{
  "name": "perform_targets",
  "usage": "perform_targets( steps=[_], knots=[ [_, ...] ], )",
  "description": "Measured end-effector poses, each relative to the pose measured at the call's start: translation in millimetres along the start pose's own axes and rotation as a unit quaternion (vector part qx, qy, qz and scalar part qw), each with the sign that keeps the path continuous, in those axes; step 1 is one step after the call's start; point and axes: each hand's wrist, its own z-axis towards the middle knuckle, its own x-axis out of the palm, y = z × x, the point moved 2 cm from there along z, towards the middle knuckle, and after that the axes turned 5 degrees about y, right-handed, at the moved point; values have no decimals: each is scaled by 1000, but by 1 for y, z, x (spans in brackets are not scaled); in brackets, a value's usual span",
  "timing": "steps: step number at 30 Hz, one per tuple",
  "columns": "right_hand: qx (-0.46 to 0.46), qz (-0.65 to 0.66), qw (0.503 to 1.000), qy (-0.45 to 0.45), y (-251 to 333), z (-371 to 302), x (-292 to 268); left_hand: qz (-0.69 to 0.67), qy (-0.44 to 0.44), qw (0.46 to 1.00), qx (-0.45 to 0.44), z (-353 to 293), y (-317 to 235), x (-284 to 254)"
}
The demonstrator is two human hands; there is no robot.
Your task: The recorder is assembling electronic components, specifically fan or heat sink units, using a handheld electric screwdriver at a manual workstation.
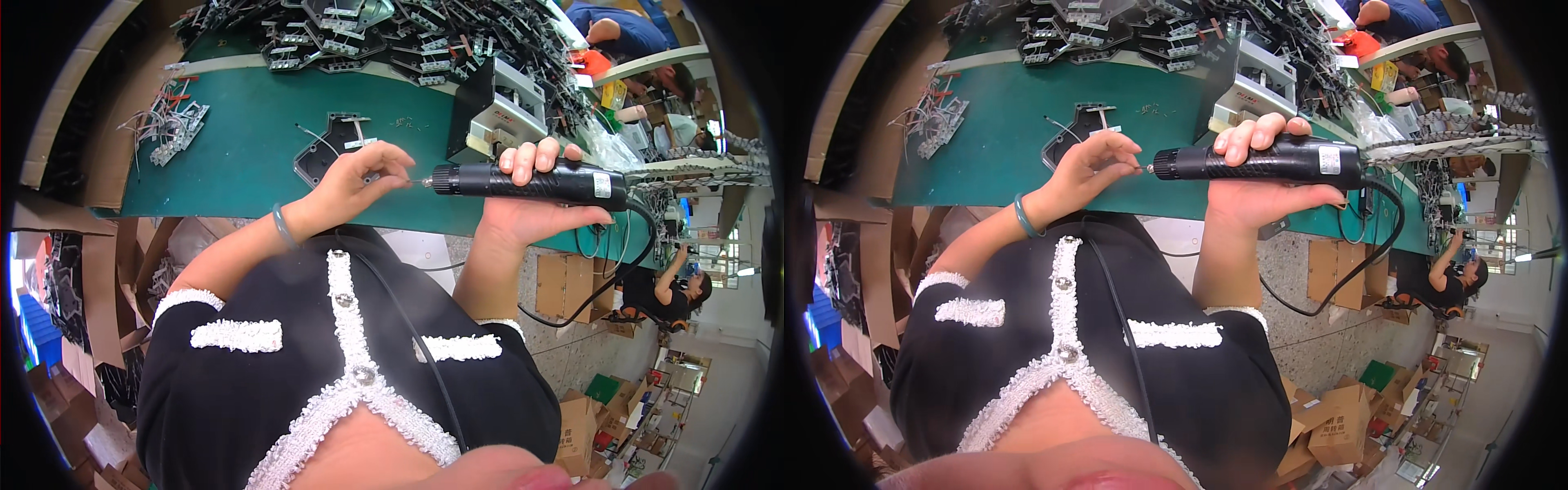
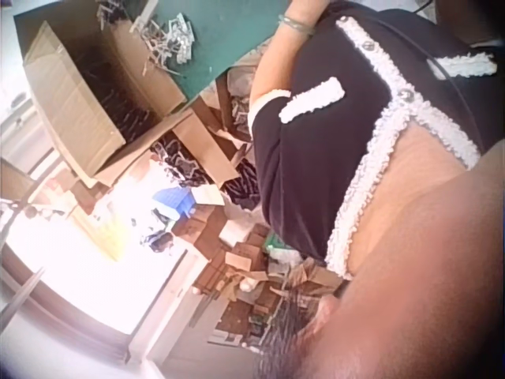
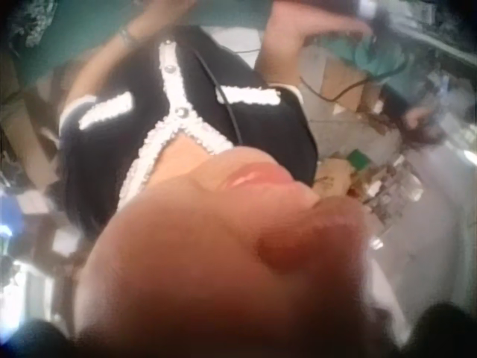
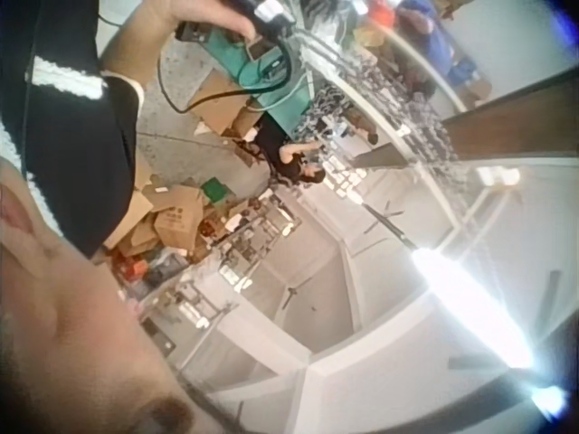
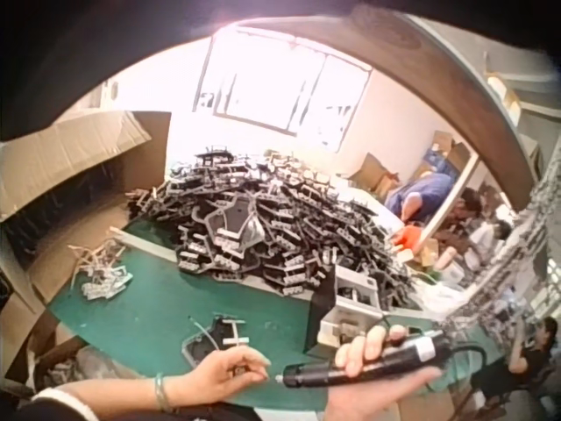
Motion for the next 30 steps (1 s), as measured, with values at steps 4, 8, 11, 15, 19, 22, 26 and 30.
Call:
perform_targets(
  steps=[4, 8, 11, 15, 19, 22, 26, 30],
  knots=[
    [0, 6, 1000, -1, 2, -4, 5, -2, -31, 1000, 3, -4, -5, 4],
    [5, 3, 1000, -5, -5, -7, 3, 10, -57, 998, -19, -12, -3, 4],
    [36, 20, 999, -12, -10, -2, 1, 41, -80, 996, 12, -13, -2, 3],
    [50, 37, 998, 1, -1, 4, 6, 98, -47, 993, 53, -12, -13, -2],
    [76, 15, 996, 31, -15, 13, 13, 199, -58, 973, 101, -3, -24, -25],
    [79, -14, 995, 62, -14, 5, 5, 351, -105, 929, 49, -21, -1, -55],
    [78, -68, 992, 68, -27, -2, -16, 412, -62, 908, -35, -39, 22, -46],
    [91, -98, 988, 80, -38, -16, -25, 443, -52, 893, -53, -31, 31, -35]
  ],
)
